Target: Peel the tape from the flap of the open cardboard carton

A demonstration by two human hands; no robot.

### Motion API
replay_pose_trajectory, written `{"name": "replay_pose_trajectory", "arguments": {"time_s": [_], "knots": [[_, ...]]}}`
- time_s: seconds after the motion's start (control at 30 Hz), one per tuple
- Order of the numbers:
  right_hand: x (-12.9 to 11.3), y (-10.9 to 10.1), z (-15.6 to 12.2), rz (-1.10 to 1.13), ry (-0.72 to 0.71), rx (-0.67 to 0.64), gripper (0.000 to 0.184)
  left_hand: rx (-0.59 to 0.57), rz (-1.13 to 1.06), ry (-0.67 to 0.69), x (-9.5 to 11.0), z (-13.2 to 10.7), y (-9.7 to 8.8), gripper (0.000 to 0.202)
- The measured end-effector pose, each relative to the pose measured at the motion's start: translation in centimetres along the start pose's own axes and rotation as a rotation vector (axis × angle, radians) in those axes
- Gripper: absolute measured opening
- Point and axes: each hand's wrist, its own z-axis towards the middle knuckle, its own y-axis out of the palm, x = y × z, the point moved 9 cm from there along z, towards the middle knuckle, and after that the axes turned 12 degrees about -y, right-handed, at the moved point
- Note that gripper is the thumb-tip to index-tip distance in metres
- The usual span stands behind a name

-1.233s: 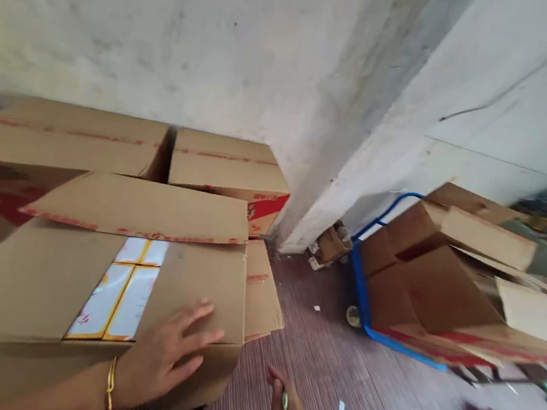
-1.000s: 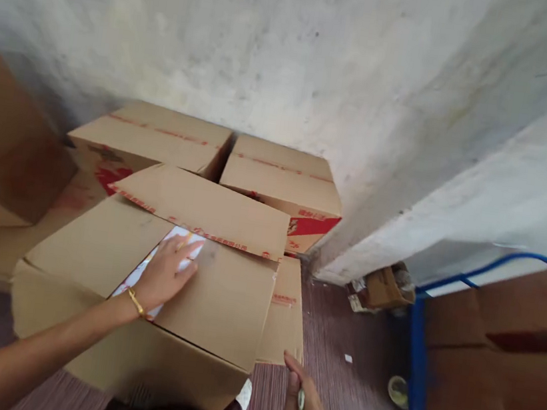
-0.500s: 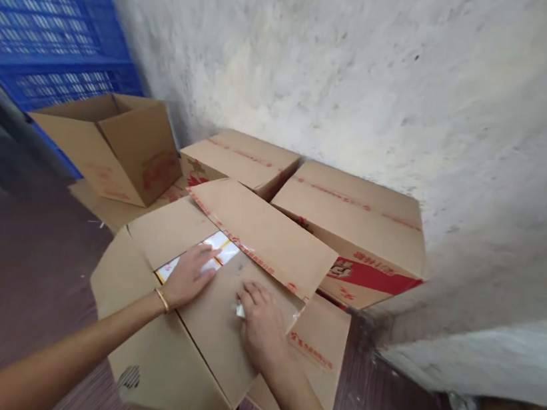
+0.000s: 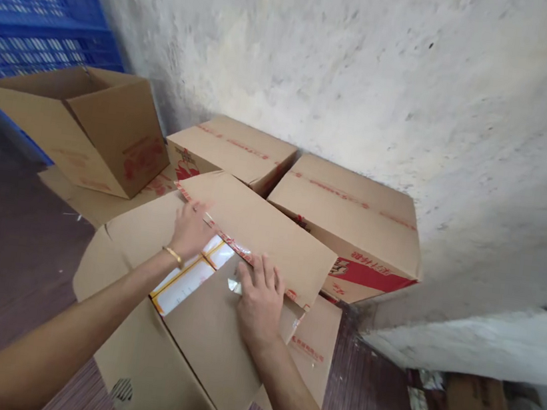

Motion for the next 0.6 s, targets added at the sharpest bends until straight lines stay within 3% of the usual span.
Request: {"name": "replay_pose_trajectory", "arguments": {"time_s": [0.1, 0.23, 0.4, 0.6], "knots": [[1.0, -0.2, 1.1, -0.124, -0.062, -0.129, 0.042, -0.039, 0.122, 0.111, 1.1, -4.1, 2.0, 0.060], [2.4, 1.6, 1.7, -0.194, -0.078, -0.417, 0.042, -0.004, 0.105, 0.253, 2.0, -7.4, 3.0, 0.029], [2.0, 1.1, 2.4, -0.358, -0.281, -0.454, 0.038, 0.039, -0.015, 0.377, 2.3, -8.1, 2.8, 0.014], [2.8, -0.4, 3.9, -0.398, -0.453, -0.537, 0.021, -0.013, 0.014, 0.406, 2.9, -8.6, 3.3, 0.028]]}}
